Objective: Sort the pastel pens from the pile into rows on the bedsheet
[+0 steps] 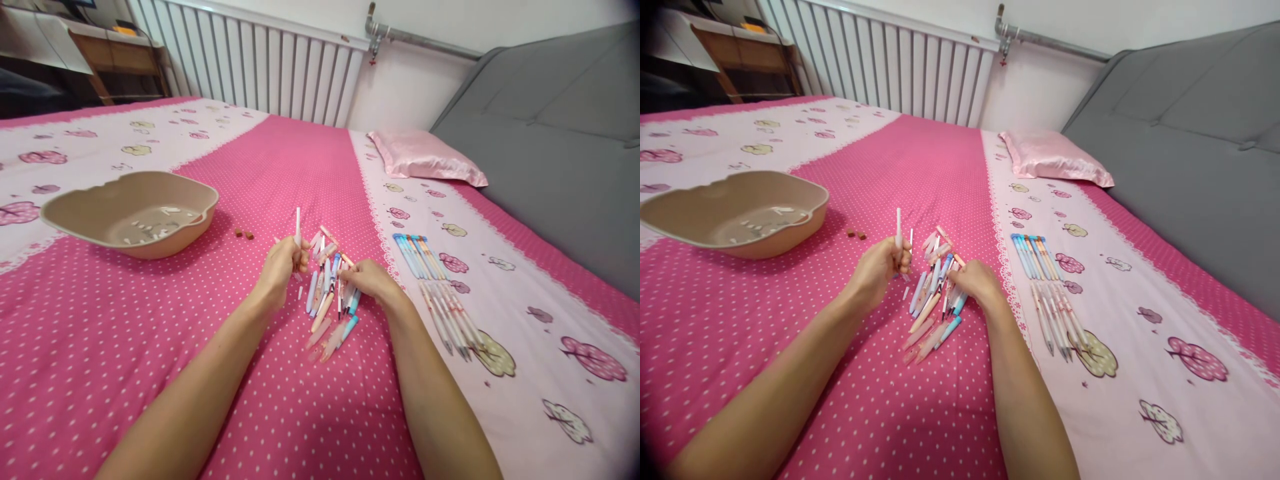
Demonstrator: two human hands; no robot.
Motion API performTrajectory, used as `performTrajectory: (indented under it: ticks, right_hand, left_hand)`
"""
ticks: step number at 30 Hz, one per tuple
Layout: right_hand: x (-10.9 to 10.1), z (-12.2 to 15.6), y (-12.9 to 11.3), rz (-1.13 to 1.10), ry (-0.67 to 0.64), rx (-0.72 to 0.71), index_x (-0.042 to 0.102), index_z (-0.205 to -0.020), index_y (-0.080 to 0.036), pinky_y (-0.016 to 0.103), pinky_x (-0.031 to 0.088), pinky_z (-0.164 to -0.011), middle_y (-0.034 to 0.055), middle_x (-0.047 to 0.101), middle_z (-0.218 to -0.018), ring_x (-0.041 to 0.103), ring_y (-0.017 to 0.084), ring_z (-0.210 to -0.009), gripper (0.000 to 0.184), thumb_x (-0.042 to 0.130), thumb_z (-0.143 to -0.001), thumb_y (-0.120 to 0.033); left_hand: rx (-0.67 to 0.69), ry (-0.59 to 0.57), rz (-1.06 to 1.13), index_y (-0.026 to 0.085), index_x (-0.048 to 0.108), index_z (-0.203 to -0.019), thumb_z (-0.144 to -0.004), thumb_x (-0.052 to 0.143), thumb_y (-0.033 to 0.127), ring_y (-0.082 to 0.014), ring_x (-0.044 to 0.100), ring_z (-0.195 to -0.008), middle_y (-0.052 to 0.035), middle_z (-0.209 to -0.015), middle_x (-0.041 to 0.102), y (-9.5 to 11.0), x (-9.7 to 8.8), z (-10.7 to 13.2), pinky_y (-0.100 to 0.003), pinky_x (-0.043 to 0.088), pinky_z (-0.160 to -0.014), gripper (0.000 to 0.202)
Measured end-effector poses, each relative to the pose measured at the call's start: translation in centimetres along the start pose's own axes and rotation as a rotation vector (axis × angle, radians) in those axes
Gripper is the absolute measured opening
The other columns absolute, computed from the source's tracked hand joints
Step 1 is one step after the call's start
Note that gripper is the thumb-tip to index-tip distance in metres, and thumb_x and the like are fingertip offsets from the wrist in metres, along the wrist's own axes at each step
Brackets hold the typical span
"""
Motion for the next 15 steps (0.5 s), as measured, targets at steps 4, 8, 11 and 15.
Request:
performTrajectory:
  ticks: [4,8,11,15]
  right_hand:
    - [0.2,-0.1,0.2,-0.250,-0.026,-0.011,0.035,-0.045,-0.020,0.026,0.017,-0.047,-0.0067,0.026,-0.041,0.026,0.008,-0.042,0.041,0.058,-0.078,-0.029]
    - [-0.5,0.2,0.0,-0.423,-0.004,-0.048,0.040,-0.056,-0.020,0.023,0.019,-0.045,-0.0074,0.033,-0.047,0.027,0.007,-0.043,0.033,0.053,-0.083,-0.031]
    - [-1.4,0.7,-0.6,-0.761,0.013,-0.100,0.048,-0.066,-0.018,0.021,0.031,-0.048,-0.0051,0.047,-0.056,0.040,0.008,-0.048,0.023,0.058,-0.082,-0.031]
    - [-2.6,1.2,-1.4,-1.099,0.093,-0.151,0.052,-0.076,-0.018,0.020,0.043,-0.056,0.0006,0.063,-0.075,0.057,0.009,-0.062,0.017,0.061,-0.080,-0.032]
  left_hand:
    - [0.009,-0.009,-0.013,0.016,0.053,-0.071,-0.065,0.041,0.016,-0.0100,0.042,-0.048,0.0023,-0.055,0.048,-0.1,0.0,0.0,-0.022,0.036,-0.050,0.014]
    - [0.004,-0.013,-0.030,0.016,0.054,-0.072,-0.066,0.041,0.017,-0.0100,0.042,-0.048,0.0024,-0.055,0.049,-0.2,0.0,0.0,-0.022,0.036,-0.049,0.015]
    - [0.011,-0.025,-0.077,0.016,0.055,-0.073,-0.067,0.040,0.017,-0.0103,0.042,-0.048,0.0022,-0.055,0.049,0.0,0.3,0.3,-0.022,0.036,-0.049,0.016]
    - [0.053,-0.099,-0.196,0.016,0.055,-0.072,-0.067,0.040,0.016,-0.0112,0.043,-0.049,0.0015,-0.054,0.050,0.3,1.1,0.9,-0.022,0.035,-0.050,0.016]
Point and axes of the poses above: each hand's wrist, its own z-axis away from the middle knuckle, its own x-axis out of the palm, y = z × x, the point moved 4 cm from there along -z, towards the middle knuckle
